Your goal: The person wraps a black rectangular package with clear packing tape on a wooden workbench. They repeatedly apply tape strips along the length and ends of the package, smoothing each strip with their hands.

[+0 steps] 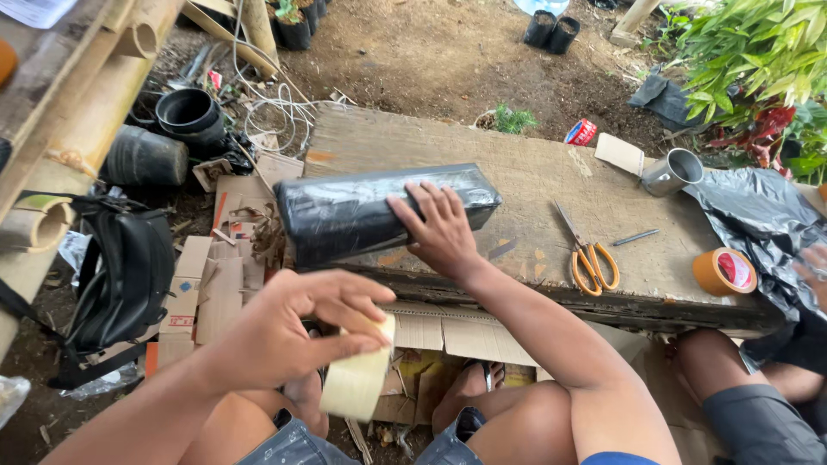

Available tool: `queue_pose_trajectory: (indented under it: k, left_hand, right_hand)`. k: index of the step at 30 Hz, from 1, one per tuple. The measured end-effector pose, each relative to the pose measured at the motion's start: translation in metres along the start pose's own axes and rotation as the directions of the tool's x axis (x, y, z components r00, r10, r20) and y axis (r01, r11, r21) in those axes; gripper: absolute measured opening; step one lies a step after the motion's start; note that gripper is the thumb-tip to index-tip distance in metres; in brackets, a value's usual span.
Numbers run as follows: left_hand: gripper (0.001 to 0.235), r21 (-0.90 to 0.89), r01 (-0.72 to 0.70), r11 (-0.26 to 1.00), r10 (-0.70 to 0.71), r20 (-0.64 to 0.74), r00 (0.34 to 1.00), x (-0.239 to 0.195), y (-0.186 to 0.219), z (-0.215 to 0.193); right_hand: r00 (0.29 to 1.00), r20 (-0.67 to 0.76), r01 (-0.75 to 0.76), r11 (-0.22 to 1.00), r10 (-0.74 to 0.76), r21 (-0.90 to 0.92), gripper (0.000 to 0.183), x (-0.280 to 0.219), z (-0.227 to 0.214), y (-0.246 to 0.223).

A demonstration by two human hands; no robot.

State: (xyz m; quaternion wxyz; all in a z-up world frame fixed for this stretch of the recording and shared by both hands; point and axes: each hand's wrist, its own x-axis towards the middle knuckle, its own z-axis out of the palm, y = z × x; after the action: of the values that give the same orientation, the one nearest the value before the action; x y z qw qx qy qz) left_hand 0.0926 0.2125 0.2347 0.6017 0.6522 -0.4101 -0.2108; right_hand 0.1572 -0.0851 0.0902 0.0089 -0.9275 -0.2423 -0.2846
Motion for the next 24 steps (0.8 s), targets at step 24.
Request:
queue_pose_trajectory:
  k: [24]
  left_hand:
    - [0.047, 0.138, -0.054, 0.989, 0.088, -0.253, 0.963, -0.009, 0.012, -0.042]
  right_hand:
    - [0.796, 0.590, -0.167, 0.986, 0.139, -0.007, 0.134, 0.000, -0.050, 0.060]
